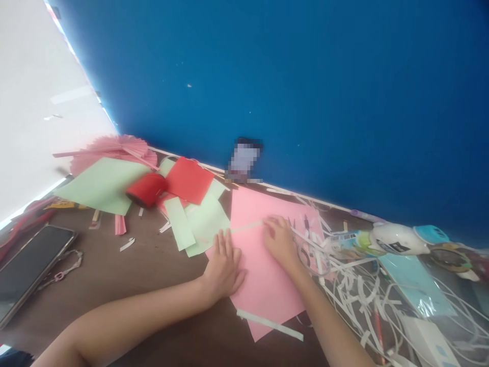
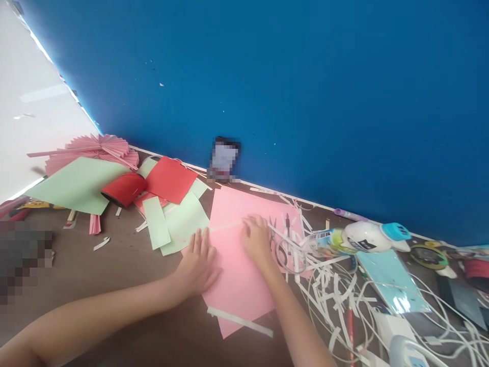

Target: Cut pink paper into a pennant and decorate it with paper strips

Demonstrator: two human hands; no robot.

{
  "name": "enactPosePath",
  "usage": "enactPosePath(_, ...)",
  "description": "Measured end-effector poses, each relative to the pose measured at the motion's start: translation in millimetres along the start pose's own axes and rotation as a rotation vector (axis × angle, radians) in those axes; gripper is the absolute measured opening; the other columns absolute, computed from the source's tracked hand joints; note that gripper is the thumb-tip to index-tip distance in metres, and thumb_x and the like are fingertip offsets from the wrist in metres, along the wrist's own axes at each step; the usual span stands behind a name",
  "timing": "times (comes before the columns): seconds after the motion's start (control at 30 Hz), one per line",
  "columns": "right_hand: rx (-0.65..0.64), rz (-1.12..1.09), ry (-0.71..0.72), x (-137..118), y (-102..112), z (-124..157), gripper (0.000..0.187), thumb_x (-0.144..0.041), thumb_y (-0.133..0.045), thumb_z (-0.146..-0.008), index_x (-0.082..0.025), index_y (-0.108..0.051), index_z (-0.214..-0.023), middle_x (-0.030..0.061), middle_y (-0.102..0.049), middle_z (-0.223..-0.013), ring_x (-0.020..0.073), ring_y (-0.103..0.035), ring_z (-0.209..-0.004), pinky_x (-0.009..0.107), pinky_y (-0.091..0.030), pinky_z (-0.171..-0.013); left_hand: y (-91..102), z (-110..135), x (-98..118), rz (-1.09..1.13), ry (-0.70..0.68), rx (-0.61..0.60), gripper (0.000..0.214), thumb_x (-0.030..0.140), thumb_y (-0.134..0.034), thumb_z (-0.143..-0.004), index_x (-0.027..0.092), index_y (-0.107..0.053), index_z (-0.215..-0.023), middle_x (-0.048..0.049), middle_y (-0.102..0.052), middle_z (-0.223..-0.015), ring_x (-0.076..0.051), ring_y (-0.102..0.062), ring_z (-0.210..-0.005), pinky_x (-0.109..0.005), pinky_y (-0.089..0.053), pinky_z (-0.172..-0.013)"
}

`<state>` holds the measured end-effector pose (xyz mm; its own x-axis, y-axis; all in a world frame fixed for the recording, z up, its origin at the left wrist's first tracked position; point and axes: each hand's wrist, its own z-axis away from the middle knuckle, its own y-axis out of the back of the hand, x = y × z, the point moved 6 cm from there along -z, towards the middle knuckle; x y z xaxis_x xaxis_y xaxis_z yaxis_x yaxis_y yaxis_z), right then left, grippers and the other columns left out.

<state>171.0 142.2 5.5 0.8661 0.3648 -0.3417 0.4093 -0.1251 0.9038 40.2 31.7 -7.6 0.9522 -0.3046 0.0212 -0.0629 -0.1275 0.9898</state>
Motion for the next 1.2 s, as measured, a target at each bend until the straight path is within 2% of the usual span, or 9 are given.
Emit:
enactPosePath(0.13, 0.036, -0.176, -0.199, 12, -3, -10, 0.018, -0.035, -0.056, -0.068, -0.018, -0.062, -0.071, 0.0069, -0.057, -0.082, 0.0224, -0.051, -0.085, 0.039, -0.041, -0.082, -2.3, 1, 0, 0.000, 0.003, -0.007, 0.051, 0.049, -0.034, -0.081, 0.005, -0.055, -0.097, -0.0291, -0.037, -0.130, -0.042, -0.037, -0.119, -0.056, -0.020, -0.097)
enactPosePath(0.27, -0.029, -0.348, -0.229, 9, -2, -16, 0.019, -0.037, -0.058, -0.065, -0.019, -0.059, -0.060, 0.0048, -0.059, -0.074, 0.0208, -0.054, -0.079, 0.035, -0.042, -0.076, -3.9, 2, -2, 0.022, 0.000, -0.002, 0.048, 0.048, -0.034, -0.082, 0.007, -0.054, -0.098, -0.0267, -0.035, -0.133, -0.041, -0.034, -0.121, -0.059, -0.017, -0.098)
enactPosePath(0.4, -0.057, -0.545, -0.297, 15, 7, -10, 0.022, -0.039, -0.060, -0.065, -0.017, -0.062, -0.064, 0.0041, -0.064, -0.070, 0.0190, -0.057, -0.070, 0.032, -0.045, -0.067, 0.3, 0, -9, 0.052, 0.020, 0.032, 0.044, 0.046, -0.034, -0.082, 0.008, -0.054, -0.094, -0.0274, -0.033, -0.134, -0.040, -0.026, -0.126, -0.059, -0.018, -0.098)
enactPosePath(0.6, 0.037, -0.633, -0.498, 44, 17, 6, 0.027, -0.040, -0.064, -0.061, -0.015, -0.066, -0.068, 0.0046, -0.065, -0.066, 0.0179, -0.057, -0.059, 0.030, -0.045, -0.055, 6.7, -12, -23, 0.017, -0.008, 0.081, 0.031, 0.022, -0.029, -0.087, 0.008, -0.053, -0.099, -0.0208, -0.035, -0.136, -0.030, -0.025, -0.129, -0.052, -0.019, -0.103)
enactPosePath(0.7, 0.054, -0.583, -0.529, 54, 19, 4, 0.028, -0.040, -0.059, -0.064, -0.013, -0.066, -0.070, 0.0035, -0.062, -0.059, 0.0169, -0.055, -0.051, 0.030, -0.043, -0.051, 6.1, -14, -27, 0.068, -0.035, 0.090, 0.038, 0.028, -0.029, -0.087, 0.008, -0.049, -0.112, -0.0170, -0.039, -0.134, -0.029, -0.028, -0.128, -0.050, -0.018, -0.104)
enactPosePath(0.8, 0.145, -0.489, -0.514, 54, 29, 1, 0.029, -0.036, -0.055, -0.067, -0.013, -0.065, -0.082, 0.0074, -0.065, -0.076, 0.0196, -0.058, -0.067, 0.034, -0.045, -0.064, 4.0, -13, -27, 0.131, -0.077, 0.083, 0.047, 0.038, -0.032, -0.085, 0.009, -0.043, -0.121, -0.0155, -0.041, -0.133, -0.029, -0.032, -0.126, -0.051, -0.017, -0.104)
enactPosePath(0.9, 0.190, -0.396, -0.396, 30, 44, 8, 0.030, -0.033, -0.051, -0.072, -0.014, -0.061, -0.093, 0.0096, -0.063, -0.091, 0.0199, -0.057, -0.078, 0.036, -0.044, -0.075, 1.8, -12, -27, 0.167, -0.075, 0.083, 0.049, 0.039, -0.033, -0.085, 0.009, -0.042, -0.123, -0.0148, -0.041, -0.133, -0.029, -0.032, -0.126, -0.049, -0.017, -0.105)
enactPosePath(1.07, -0.362, -0.418, 0.006, -58, 23, 58, 0.013, -0.034, -0.051, -0.078, -0.022, -0.058, -0.079, 0.0026, -0.059, -0.086, 0.0169, -0.055, -0.079, 0.032, -0.046, -0.072, -1.9, -14, -31, 0.207, -0.052, 0.135, 0.047, 0.035, -0.037, -0.084, 0.010, -0.042, -0.123, -0.0170, -0.039, -0.134, -0.030, -0.028, -0.128, -0.048, -0.023, -0.103)
enactPosePath(1.2, -0.409, -0.313, 0.113, -86, 10, 87, 0.013, -0.031, -0.060, -0.073, -0.022, -0.052, -0.073, 0.0041, -0.052, -0.088, 0.0196, -0.050, -0.084, 0.035, -0.047, -0.072, -3.9, -15, -33, 0.259, -0.070, 0.165, 0.040, 0.022, -0.039, -0.082, 0.009, -0.043, -0.119, -0.0195, -0.038, -0.132, -0.032, -0.024, -0.129, -0.050, -0.025, -0.102)
